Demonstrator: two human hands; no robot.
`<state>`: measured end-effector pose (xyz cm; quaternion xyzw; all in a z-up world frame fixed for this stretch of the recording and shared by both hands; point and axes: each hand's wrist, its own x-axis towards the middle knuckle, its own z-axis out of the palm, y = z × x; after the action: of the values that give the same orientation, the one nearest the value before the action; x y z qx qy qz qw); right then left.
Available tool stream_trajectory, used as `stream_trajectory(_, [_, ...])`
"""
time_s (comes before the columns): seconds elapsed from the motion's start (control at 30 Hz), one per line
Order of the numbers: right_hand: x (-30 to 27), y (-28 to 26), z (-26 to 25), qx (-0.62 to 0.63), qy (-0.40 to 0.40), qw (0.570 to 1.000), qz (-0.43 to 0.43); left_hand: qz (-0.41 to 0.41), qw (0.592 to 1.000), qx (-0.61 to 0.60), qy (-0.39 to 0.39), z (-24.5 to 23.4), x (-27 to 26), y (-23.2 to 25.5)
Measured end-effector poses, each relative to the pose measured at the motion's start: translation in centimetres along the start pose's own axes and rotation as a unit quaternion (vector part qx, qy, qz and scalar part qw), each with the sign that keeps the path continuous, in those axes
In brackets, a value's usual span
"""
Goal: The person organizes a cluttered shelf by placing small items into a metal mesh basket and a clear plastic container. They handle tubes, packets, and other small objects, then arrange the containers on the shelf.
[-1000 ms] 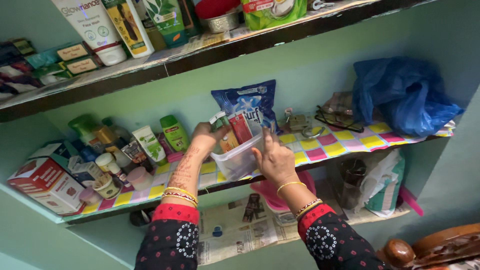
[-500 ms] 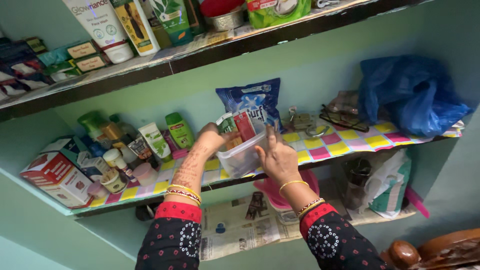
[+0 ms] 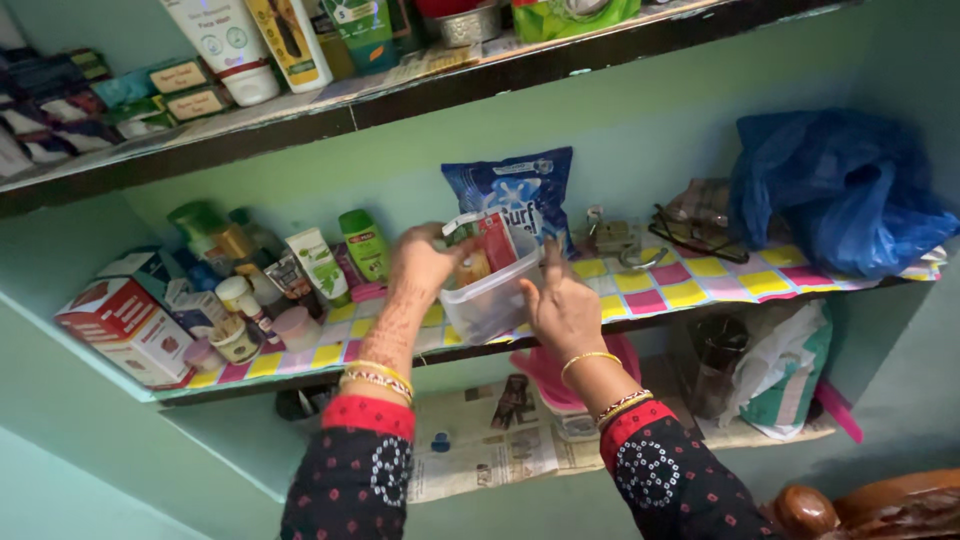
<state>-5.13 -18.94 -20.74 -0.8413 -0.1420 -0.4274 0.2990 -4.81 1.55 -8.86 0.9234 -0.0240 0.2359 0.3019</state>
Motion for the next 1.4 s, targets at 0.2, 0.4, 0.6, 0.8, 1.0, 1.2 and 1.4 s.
stream_trajectory(0.2, [-0.1, 0.6, 0.2, 0.030, 0.013, 0.999, 0.011, 0.134, 0.930, -0.278, 0.199, 5.1, -4.8, -5.2])
stream_trajectory(0.4, [-0.5, 1.0, 0.5, 0.046, 0.041, 0.998, -0.030, 0.098, 0.944, -0.299, 0.100, 10.6, -6.5, -7.7])
stream_trajectory(0.6, [-0.6, 1.1, 0.8, 0.013, 0.025, 0.999, -0.020, 0.070, 0.933, -0.303, 0.183, 10.6, -8.4, -5.5])
stream_trajectory(0.8, [-0.5, 0.8, 0.3, 0.046, 0.051, 0.997, -0.041, 0.102, 0.871, -0.440, 0.194, 9.5, -13.0, -5.4])
stream_trajectory(1.0, [-0.4, 0.1, -0.3, 0.032, 0.029, 0.999, -0.024, 0.065, 0.874, -0.366, 0.314, 6.5, -20.8, -9.1])
stream_trajectory(1.2, [0.1, -0.3, -0.1, -0.010, 0.025, 0.999, -0.025, -0.085, 0.854, -0.333, 0.390, 3.3, -27.8, -14.9])
stream_trajectory(1.4, [-0.1, -0.3, 0.1, -0.059, -0.042, 0.997, 0.013, -0.146, 0.852, -0.168, 0.475, 3.0, -33.3, -27.6])
